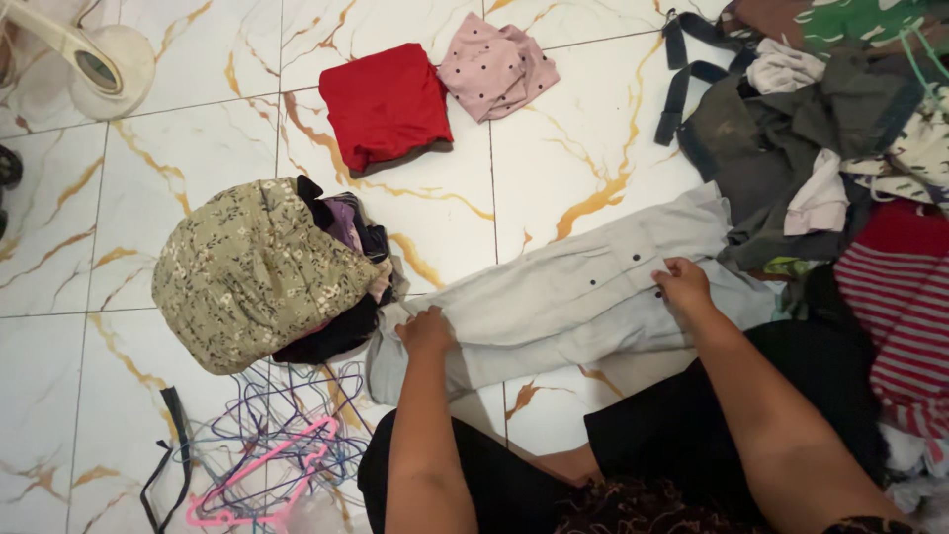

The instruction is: The person sits on a tiled floor and folds various articles of clothing, including shirts, pants, and baby clothes, by hand. They place each folded item into a neat stack next to them.

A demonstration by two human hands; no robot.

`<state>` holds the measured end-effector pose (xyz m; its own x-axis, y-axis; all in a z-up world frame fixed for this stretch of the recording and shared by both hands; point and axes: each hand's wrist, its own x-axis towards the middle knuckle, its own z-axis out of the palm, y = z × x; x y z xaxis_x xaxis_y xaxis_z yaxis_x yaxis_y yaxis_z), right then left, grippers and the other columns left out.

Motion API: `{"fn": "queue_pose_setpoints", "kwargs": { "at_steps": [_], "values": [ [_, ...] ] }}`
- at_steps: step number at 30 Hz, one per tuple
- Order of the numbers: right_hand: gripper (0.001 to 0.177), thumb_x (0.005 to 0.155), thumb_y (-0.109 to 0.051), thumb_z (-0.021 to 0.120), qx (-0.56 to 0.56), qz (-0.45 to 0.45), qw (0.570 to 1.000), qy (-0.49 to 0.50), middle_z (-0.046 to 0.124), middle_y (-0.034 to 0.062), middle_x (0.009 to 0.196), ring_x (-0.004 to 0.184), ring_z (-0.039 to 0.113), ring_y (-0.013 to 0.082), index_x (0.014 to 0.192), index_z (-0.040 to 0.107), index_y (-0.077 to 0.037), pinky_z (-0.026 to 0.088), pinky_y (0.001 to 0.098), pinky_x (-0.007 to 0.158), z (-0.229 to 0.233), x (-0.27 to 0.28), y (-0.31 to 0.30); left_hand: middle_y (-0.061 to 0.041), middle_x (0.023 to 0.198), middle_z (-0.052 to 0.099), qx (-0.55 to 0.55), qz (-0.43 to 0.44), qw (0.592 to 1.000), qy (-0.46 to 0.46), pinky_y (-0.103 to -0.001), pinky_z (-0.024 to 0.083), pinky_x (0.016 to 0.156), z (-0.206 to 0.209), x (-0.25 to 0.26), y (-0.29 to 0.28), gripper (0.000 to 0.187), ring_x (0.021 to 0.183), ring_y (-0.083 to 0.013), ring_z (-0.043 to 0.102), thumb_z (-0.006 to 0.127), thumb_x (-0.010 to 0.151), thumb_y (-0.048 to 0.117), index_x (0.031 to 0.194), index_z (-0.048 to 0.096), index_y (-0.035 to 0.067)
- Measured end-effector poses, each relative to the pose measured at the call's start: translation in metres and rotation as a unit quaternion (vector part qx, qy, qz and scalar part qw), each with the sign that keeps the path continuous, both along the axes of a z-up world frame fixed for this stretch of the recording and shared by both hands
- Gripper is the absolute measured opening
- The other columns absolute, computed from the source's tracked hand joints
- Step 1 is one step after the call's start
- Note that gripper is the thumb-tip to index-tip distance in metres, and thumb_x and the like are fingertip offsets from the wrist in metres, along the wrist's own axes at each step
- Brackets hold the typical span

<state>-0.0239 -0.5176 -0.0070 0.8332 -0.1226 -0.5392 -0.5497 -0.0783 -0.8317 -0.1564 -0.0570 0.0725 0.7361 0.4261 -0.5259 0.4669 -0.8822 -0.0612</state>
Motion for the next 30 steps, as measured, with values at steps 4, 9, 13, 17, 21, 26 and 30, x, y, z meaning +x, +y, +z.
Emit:
{"fn": "queue_pose_setpoints", "kwargs": {
  "at_steps": [4, 9, 13, 17, 21, 26, 30],
  "values": [
    [0.031, 0.089, -0.012, 0.075, -0.145, -0.043, 0.983, -0.105, 0.069, 0.0126, 0.1, 0.086, 0.063, 0.0198, 0.116, 0.066, -0.001, 0.052, 0.0336, 0.076, 0.011, -0.016, 0.009, -0.015, 0.149, 0.051, 0.118, -0.099, 0.973, -0.171, -0.055, 0.035, 0.108, 0.006, -0.021, -0.043, 0.057, 0.143, -0.0329, 0.045, 0.056, 0.089, 0.026, 0.143, 0.059, 0.009],
    [0.087, 0.078, -0.025, 0.092, -0.245, -0.296, 0.922, 0.045, 0.043, 0.0282, 0.14, 0.126, 0.045, 0.0355, 0.139, 0.038, 0.005, 0.043, 0.0431, 0.104, 0.014, -0.07, 0.038, -0.018, 0.166, 0.028, -0.086, -0.12, 0.963, -0.226, -0.062, 0.022, 0.118, 0.02, -0.048, -0.117, 0.061, 0.153, -0.0408, 0.023, 0.06, 0.09, 0.037, 0.149, 0.048, 0.029],
    [0.101, 0.074, -0.029, 0.092, -0.137, -0.395, 0.906, 0.067, 0.039, 0.0267, 0.147, 0.13, 0.045, 0.0341, 0.145, 0.029, 0.005, 0.042, 0.0421, 0.107, 0.007, -0.068, 0.025, -0.022, 0.169, 0.005, -0.095, -0.115, 0.98, -0.131, -0.062, 0.01, 0.119, 0.028, -0.058, -0.135, 0.076, 0.153, -0.0462, 0.006, 0.063, 0.09, 0.05, 0.157, 0.03, 0.04],
    [0.092, 0.075, -0.027, 0.09, 0.034, -0.416, 0.904, 0.097, 0.045, 0.0239, 0.142, 0.125, 0.05, 0.033, 0.142, 0.036, 0.004, 0.046, 0.0422, 0.103, 0.007, -0.042, 0.012, -0.021, 0.169, -0.003, -0.088, -0.117, 0.986, -0.078, -0.063, 0.006, 0.121, 0.031, -0.042, -0.149, 0.08, 0.155, -0.0445, 0.0, 0.062, 0.092, 0.055, 0.16, 0.023, 0.037],
    [0.082, 0.076, -0.024, 0.088, -0.06, -0.479, 0.867, 0.127, 0.051, 0.0211, 0.137, 0.12, 0.055, 0.032, 0.139, 0.043, 0.003, 0.05, 0.0423, 0.098, 0.006, -0.052, 0.023, -0.019, 0.172, 0.003, -0.107, -0.188, 0.96, -0.179, -0.063, 0.009, 0.123, 0.023, -0.024, -0.203, 0.083, 0.159, -0.0423, 0.005, 0.062, 0.093, 0.054, 0.164, 0.024, 0.033],
    [0.071, 0.078, -0.021, 0.086, -0.012, -0.491, 0.867, 0.085, 0.059, 0.0177, 0.131, 0.114, 0.062, 0.0307, 0.136, 0.051, 0.001, 0.054, 0.0425, 0.093, 0.004, -0.041, 0.025, -0.019, 0.171, -0.002, -0.166, -0.184, 0.967, -0.064, -0.066, 0.006, 0.12, 0.022, -0.016, -0.238, 0.083, 0.157, -0.0425, 0.001, 0.06, 0.092, 0.057, 0.162, 0.021, 0.037],
    [0.063, 0.079, -0.019, 0.084, 0.236, -0.406, 0.878, 0.09, 0.066, 0.0149, 0.126, 0.109, 0.067, 0.0297, 0.133, 0.058, 0.0, 0.058, 0.0426, 0.088, 0.001, -0.032, -0.008, -0.022, 0.17, -0.005, -0.158, -0.218, 0.962, -0.044, -0.066, 0.002, 0.12, 0.024, -0.028, -0.239, 0.085, 0.157, -0.0445, -0.002, 0.062, 0.09, 0.061, 0.161, 0.023, 0.035]
  ]
}}
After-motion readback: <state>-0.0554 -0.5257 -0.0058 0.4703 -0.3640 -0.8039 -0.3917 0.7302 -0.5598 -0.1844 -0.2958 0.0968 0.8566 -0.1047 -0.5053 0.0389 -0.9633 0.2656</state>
